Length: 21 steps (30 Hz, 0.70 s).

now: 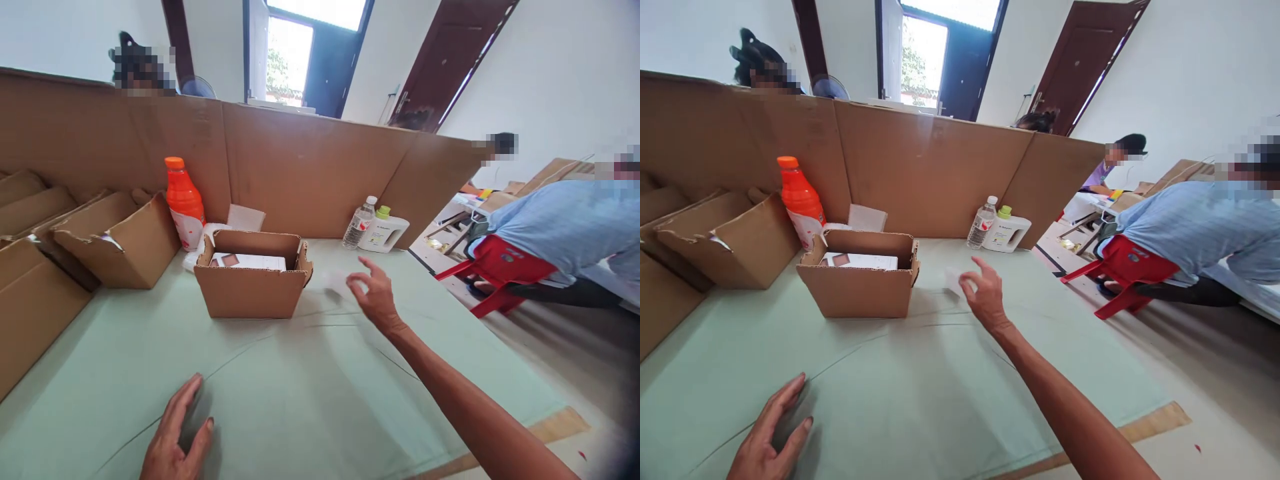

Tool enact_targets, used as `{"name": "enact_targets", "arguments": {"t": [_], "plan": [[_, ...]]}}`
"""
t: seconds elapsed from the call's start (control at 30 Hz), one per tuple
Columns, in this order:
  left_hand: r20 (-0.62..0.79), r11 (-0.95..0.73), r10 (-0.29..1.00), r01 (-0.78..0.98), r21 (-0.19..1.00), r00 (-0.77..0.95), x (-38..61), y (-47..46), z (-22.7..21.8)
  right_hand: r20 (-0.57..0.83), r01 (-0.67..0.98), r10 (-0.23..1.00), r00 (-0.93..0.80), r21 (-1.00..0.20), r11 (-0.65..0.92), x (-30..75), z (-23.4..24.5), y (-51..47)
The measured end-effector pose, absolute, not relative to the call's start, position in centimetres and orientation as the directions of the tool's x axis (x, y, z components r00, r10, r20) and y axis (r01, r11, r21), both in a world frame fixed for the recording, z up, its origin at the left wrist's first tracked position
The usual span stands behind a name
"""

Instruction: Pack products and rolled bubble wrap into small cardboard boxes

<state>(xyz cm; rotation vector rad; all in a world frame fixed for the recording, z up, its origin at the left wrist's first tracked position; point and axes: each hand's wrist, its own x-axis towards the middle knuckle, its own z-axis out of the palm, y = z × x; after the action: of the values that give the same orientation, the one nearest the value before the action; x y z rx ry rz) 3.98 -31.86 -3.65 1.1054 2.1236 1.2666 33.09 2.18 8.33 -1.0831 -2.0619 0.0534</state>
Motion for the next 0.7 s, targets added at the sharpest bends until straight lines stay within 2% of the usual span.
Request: {"name": "enact_targets", "arguments": {"t": [0.07,0.1,0.2,0.3,0.37,0.43,0.53,0.7], "plan": [[0.067,0.245,0.786,0.409,0.879,-0.615,4.9,-31.7,-2.4,0.593,0.459,0.799,-0.102,-0.685,0.566,32.4,10.2,0.8],[0.078,0.234,0.788,0.414,0.880,-0.610,5.3,-31.6,-1.9,0.536,0.340,0.844,-0.029,-0.788,0.512,32.2,10.5,-0.4],[0.131,0.177,0.840,0.492,0.852,-0.527,6.0,-31.4,-0.7,0.269,0.110,0.960,0.076,-0.959,0.260,32.3,8.8,-5.7],[0.242,0.054,0.890,0.617,0.785,-0.386,6.3,-31.6,-0.3,-0.019,0.041,0.999,0.049,-0.999,-0.021,33.3,5.1,-11.9],[0.287,-0.019,0.911,0.664,0.748,-0.297,6.6,-31.7,-0.1,-0.123,0.037,0.992,-0.003,-0.992,-0.123,34.1,3.4,-15.6],[0.276,-0.064,0.937,0.673,0.737,-0.214,7.2,-31.4,0.3,-0.154,0.036,0.986,-0.062,-0.988,-0.152,34.6,2.8,-18.1],[0.202,-0.086,0.974,0.653,0.753,-0.104,8.9,-29.9,1.1,-0.125,0.051,0.980,-0.157,-0.992,-0.118,34.7,3.0,-19.9],[0.068,-0.059,0.998,0.513,0.856,0.001,12.1,-26.8,2.5,-0.102,0.186,0.914,-0.393,-0.982,-0.030,35.3,3.7,-20.6]]}}
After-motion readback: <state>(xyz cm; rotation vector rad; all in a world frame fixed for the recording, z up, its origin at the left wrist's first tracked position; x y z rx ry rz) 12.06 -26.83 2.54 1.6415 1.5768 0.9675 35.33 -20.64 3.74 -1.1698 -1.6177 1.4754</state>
